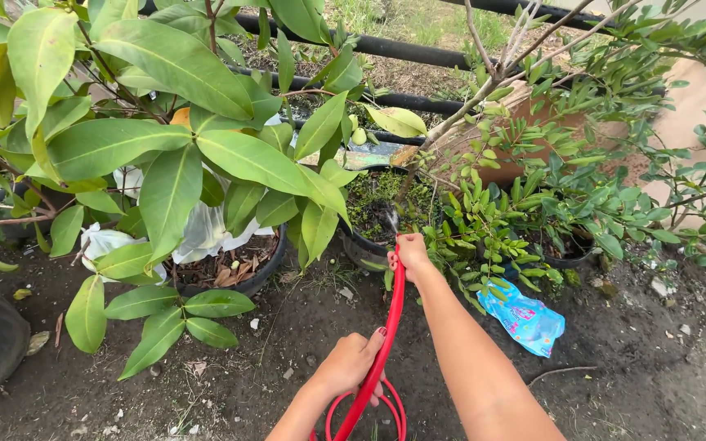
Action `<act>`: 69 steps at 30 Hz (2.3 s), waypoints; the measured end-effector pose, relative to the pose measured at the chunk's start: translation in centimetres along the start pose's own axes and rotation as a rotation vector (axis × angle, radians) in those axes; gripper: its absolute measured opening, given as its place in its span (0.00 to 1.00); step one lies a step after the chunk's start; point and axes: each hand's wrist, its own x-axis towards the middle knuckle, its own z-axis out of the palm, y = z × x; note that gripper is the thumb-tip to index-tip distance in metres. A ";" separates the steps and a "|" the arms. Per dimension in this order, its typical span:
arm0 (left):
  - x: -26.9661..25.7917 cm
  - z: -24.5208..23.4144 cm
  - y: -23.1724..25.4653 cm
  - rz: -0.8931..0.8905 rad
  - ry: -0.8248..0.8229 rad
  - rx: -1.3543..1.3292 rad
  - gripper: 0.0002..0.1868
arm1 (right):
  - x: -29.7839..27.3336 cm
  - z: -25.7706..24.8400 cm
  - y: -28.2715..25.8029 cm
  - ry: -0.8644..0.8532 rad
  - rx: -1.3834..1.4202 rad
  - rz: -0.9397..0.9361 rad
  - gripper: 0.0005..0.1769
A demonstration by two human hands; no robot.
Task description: The person uses a red hose to water several potted plants, moving the stream of water from one pot to another.
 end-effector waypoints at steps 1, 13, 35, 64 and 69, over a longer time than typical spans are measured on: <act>0.0 0.0 0.0 0.000 0.001 -0.015 0.40 | -0.1 0.0 0.0 0.002 0.000 -0.011 0.09; 0.6 0.8 -0.5 0.035 0.003 0.010 0.39 | -1.4 -1.7 0.1 0.062 0.004 -0.078 0.09; 0.2 -0.8 -0.9 0.011 0.027 0.001 0.41 | -1.6 1.7 -0.1 -0.015 -0.022 -0.073 0.09; 1.0 -0.5 -1.2 -0.005 0.015 -0.072 0.40 | -1.9 4.0 -0.8 -0.243 -0.067 -0.041 0.08; 1.0 0.1 -1.3 -0.002 0.007 -0.077 0.41 | -2.2 3.5 -0.9 -0.252 -0.071 -0.021 0.08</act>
